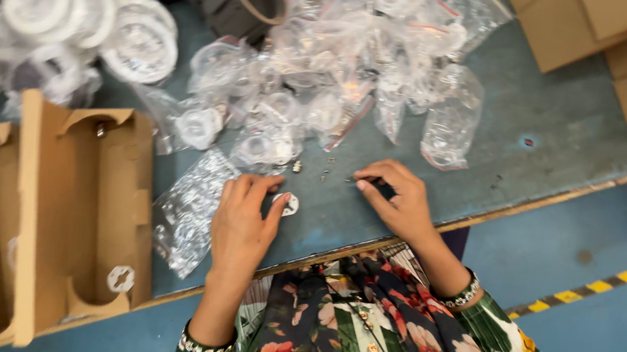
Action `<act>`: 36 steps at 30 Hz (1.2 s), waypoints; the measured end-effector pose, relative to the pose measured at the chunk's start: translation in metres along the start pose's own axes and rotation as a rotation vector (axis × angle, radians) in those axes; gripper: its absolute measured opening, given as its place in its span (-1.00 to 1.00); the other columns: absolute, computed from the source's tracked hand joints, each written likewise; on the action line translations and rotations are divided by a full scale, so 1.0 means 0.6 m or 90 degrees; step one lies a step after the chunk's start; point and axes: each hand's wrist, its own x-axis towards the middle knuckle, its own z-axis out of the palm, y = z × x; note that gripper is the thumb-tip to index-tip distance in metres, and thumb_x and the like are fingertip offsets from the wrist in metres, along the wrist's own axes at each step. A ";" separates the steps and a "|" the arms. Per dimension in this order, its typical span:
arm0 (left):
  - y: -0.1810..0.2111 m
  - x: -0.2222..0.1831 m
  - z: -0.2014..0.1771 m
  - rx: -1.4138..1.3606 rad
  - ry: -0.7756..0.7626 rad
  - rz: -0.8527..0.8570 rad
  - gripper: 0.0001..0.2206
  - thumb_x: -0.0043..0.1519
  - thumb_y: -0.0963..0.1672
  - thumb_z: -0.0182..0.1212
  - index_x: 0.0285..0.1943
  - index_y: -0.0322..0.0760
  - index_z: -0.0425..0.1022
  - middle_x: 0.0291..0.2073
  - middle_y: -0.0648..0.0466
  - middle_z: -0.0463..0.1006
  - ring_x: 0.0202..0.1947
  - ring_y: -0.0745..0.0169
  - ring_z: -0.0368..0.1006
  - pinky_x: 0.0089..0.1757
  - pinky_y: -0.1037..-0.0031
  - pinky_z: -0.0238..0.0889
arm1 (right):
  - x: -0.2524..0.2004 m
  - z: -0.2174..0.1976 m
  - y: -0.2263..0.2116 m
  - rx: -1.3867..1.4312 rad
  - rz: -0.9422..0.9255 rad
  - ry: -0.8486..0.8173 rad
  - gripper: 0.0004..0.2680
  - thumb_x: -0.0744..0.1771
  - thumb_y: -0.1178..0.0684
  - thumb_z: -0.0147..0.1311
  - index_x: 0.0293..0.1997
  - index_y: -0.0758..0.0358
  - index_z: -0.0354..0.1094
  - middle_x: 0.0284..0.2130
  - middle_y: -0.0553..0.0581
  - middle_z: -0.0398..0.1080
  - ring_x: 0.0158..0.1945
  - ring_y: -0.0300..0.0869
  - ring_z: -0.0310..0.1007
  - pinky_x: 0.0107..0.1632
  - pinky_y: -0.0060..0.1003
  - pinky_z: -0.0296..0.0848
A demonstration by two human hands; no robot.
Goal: The person opens plastic bags containing small metal parts, sorts the components, and places the items into individual compartments of cardboard boxes on an assembly station.
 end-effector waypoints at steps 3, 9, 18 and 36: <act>0.009 0.003 0.003 0.005 -0.024 -0.013 -0.76 0.15 -0.09 0.38 -0.01 -0.14 0.61 -0.25 0.15 0.54 -0.15 0.09 0.43 -0.20 0.28 0.34 | 0.000 -0.003 0.003 0.005 -0.003 -0.011 -0.90 0.32 0.18 0.23 -0.11 0.27 0.51 -0.20 0.10 0.53 -0.14 -0.18 0.52 -0.06 -0.33 0.45; 0.006 0.005 0.005 0.002 -0.032 -0.022 -0.76 0.16 -0.10 0.37 0.00 -0.14 0.62 -0.24 0.16 0.55 -0.16 0.11 0.44 -0.19 0.30 0.35 | -0.002 -0.004 0.007 -0.006 -0.023 -0.012 -0.90 0.32 0.16 0.25 -0.11 0.26 0.50 -0.18 0.10 0.54 -0.10 -0.14 0.53 -0.01 -0.29 0.45; -0.010 -0.002 0.009 0.001 -0.029 -0.026 -0.77 0.17 -0.11 0.36 0.00 -0.15 0.62 -0.25 0.15 0.55 -0.17 0.11 0.43 -0.18 0.31 0.35 | -0.002 -0.004 0.009 -0.008 -0.017 -0.020 -0.90 0.32 0.17 0.25 -0.11 0.26 0.51 -0.19 0.09 0.54 -0.11 -0.15 0.53 -0.02 -0.31 0.45; -0.052 -0.018 -0.022 -0.013 0.050 -0.027 -0.71 0.24 -0.17 0.28 0.15 -0.15 0.57 -0.21 0.11 0.51 -0.13 0.05 0.38 -0.12 0.27 0.32 | 0.000 0.000 -0.004 -0.015 -0.001 -0.016 -0.89 0.32 0.21 0.24 -0.10 0.30 0.53 -0.20 0.10 0.52 -0.14 -0.21 0.51 -0.06 -0.38 0.43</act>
